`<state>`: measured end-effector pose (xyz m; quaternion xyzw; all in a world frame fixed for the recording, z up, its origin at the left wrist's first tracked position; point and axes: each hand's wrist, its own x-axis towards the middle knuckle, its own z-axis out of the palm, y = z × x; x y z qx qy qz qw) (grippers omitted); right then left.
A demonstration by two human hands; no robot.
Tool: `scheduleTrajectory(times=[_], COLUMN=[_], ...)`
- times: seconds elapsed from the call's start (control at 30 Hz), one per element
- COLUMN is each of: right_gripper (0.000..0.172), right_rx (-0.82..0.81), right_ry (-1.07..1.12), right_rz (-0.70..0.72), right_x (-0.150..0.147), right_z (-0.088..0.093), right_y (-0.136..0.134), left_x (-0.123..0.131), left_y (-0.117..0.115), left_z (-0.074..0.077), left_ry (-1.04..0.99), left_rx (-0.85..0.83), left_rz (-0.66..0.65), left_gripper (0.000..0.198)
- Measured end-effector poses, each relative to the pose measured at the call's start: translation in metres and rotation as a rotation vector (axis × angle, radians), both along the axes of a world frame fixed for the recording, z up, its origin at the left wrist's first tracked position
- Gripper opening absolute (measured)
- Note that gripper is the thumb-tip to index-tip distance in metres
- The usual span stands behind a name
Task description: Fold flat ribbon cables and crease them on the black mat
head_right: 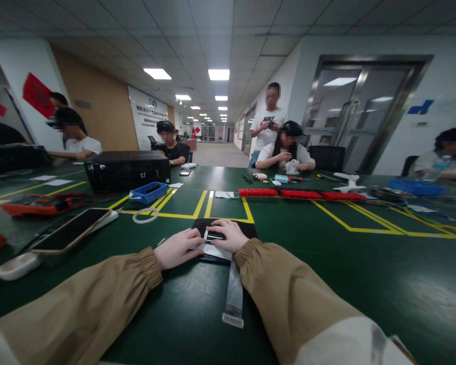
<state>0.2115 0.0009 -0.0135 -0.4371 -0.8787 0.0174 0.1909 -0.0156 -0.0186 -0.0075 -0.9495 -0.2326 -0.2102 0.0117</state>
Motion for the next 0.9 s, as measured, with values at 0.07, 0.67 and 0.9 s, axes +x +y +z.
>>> scheduleTrajectory(times=[0.07,0.67,0.9], right_gripper=[0.044,0.04,0.032], right_rx=[-0.005,-0.01,0.029], right_ry=[0.0,-0.004,0.079], right_rz=[-0.001,-0.027,0.015], right_x=[0.0,-0.002,0.001], right_z=[0.0,0.003,-0.001], right_y=[0.0,-0.007,-0.001], left_x=[-0.001,-0.002,0.004], left_y=[0.0,-0.012,-0.027], left_z=[0.001,0.013,0.016], left_ry=[0.027,0.061,0.123], left_rx=[0.016,0.023,0.141], left_rz=[-0.013,0.02,0.044], left_gripper=[0.025,0.028,0.03])
